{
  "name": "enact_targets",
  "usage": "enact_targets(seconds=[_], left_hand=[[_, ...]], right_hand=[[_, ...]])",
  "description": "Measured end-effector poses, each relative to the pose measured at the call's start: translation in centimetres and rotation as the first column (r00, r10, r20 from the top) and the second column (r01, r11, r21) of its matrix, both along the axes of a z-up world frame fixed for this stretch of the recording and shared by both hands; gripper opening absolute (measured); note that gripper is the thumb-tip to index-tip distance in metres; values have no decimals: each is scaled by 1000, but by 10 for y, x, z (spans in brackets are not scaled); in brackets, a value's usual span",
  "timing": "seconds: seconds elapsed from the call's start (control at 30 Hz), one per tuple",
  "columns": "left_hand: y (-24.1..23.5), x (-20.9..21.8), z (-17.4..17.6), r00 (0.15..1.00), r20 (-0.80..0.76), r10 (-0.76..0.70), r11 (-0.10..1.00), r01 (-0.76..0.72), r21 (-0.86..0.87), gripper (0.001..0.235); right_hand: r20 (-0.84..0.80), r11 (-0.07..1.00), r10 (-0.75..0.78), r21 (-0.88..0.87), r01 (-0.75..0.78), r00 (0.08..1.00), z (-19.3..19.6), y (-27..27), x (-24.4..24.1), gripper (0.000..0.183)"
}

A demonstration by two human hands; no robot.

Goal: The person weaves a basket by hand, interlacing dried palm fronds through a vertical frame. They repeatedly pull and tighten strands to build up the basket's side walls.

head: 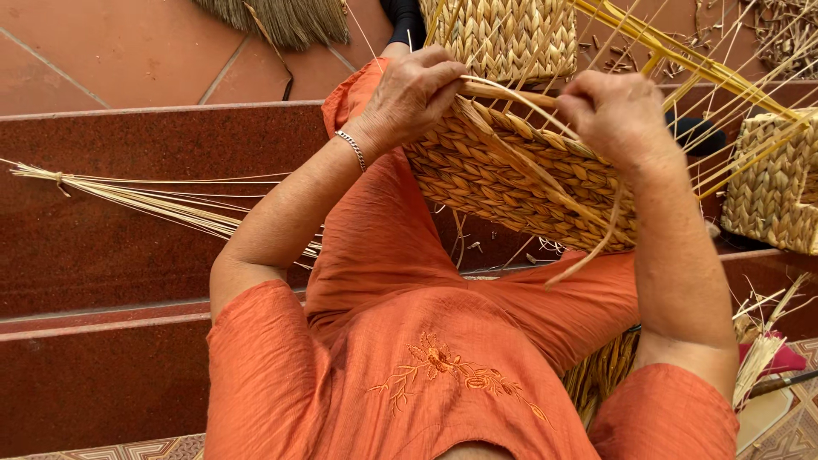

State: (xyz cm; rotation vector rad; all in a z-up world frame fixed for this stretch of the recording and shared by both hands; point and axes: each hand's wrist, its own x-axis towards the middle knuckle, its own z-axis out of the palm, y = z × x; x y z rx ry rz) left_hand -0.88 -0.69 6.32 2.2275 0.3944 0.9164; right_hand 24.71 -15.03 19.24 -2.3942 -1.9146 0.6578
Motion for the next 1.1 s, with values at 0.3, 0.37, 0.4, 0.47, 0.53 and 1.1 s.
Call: enact_targets(seconds=[0.3,0.37,0.4,0.47,0.53,1.1], left_hand=[[-7,-6,-16,976,-217,-11,944,82,319,9],[-3,-5,-20,948,-318,15,944,91,316,11],[2,-2,-21,950,-309,33,961,55,273,13],[12,10,-22,955,-288,66,984,-15,177,18],[19,27,-24,956,-275,97,995,-94,25,12],[5,58,-18,867,-497,-23,1000,24,-5,18]], right_hand=[[261,879,84,436,-195,962,-92,16,-42,40],[333,876,71,430,-218,940,-107,13,-41,45],[332,881,70,421,-215,941,-112,9,-41,45],[433,852,128,413,-322,892,-114,-4,-42,31],[625,759,220,373,-534,749,-106,-21,-43,13],[-353,928,13,353,120,936,-9,-52,-72,14]])
